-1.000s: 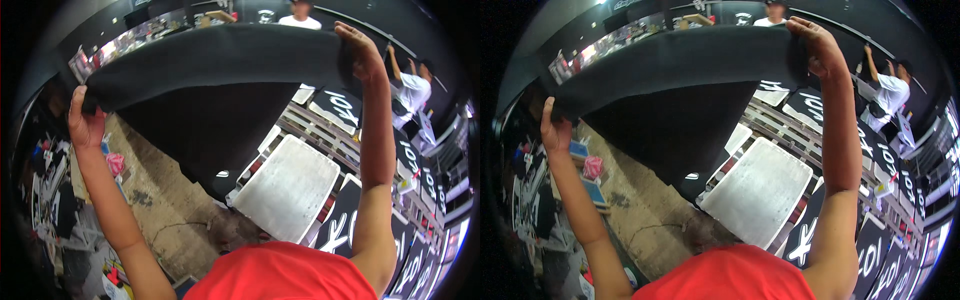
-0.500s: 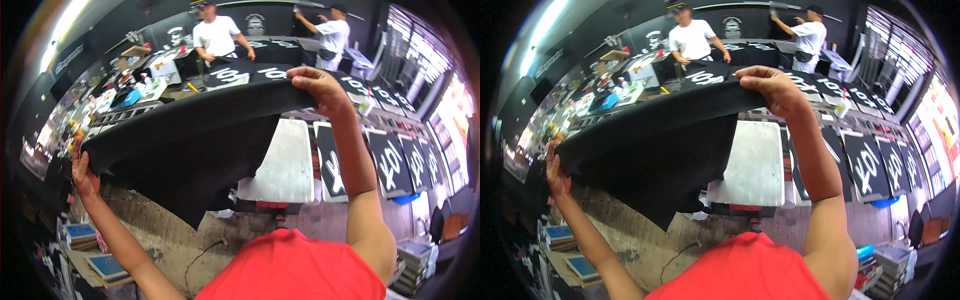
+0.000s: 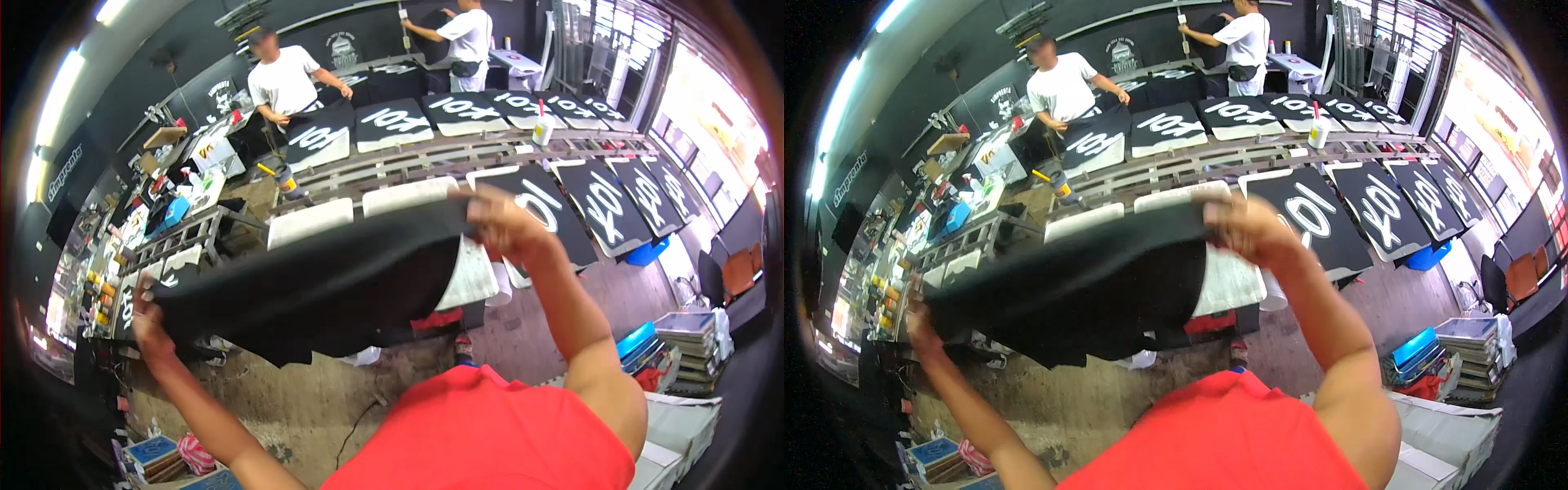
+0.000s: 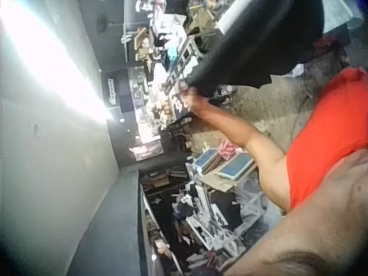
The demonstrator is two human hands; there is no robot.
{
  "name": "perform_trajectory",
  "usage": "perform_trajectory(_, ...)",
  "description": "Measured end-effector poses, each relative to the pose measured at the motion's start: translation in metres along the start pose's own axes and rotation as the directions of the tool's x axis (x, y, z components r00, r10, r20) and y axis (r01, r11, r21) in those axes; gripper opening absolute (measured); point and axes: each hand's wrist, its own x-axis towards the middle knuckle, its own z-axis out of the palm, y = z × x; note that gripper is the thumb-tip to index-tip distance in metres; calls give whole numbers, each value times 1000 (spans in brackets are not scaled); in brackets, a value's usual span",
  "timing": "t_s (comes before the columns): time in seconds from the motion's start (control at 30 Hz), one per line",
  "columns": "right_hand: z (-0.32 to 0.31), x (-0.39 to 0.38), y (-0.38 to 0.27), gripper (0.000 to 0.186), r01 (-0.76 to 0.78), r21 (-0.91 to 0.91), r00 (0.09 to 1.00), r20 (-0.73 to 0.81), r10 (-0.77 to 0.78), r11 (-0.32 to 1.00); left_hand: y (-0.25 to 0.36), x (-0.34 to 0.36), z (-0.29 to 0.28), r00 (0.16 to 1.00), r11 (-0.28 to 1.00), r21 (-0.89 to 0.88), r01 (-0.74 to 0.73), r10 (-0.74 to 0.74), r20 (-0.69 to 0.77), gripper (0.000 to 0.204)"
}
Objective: The person repeatedly places black fabric panels onto screen printing platens and smooths them flat by hand.
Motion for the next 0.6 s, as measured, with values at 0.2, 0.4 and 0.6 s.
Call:
perform_trajectory(0.2, -27, -31, 16, 40, 176, -116, 977, -105, -188, 978, -22, -30, 36, 980, 950, -240, 199, -194, 46, 69)
perform_trajectory(0.4, -20, -49, -4, 34, 172, -64, 984, -35, -175, 983, -24, -17, 55, 970, 931, -279, 235, -206, 132, 74)
perform_trajectory(0.6, 15, -54, -46, 32, 491, -315, 809, -182, -559, 812, 1, -4, 70, 983, 943, -324, 81, -21, 184, 87)
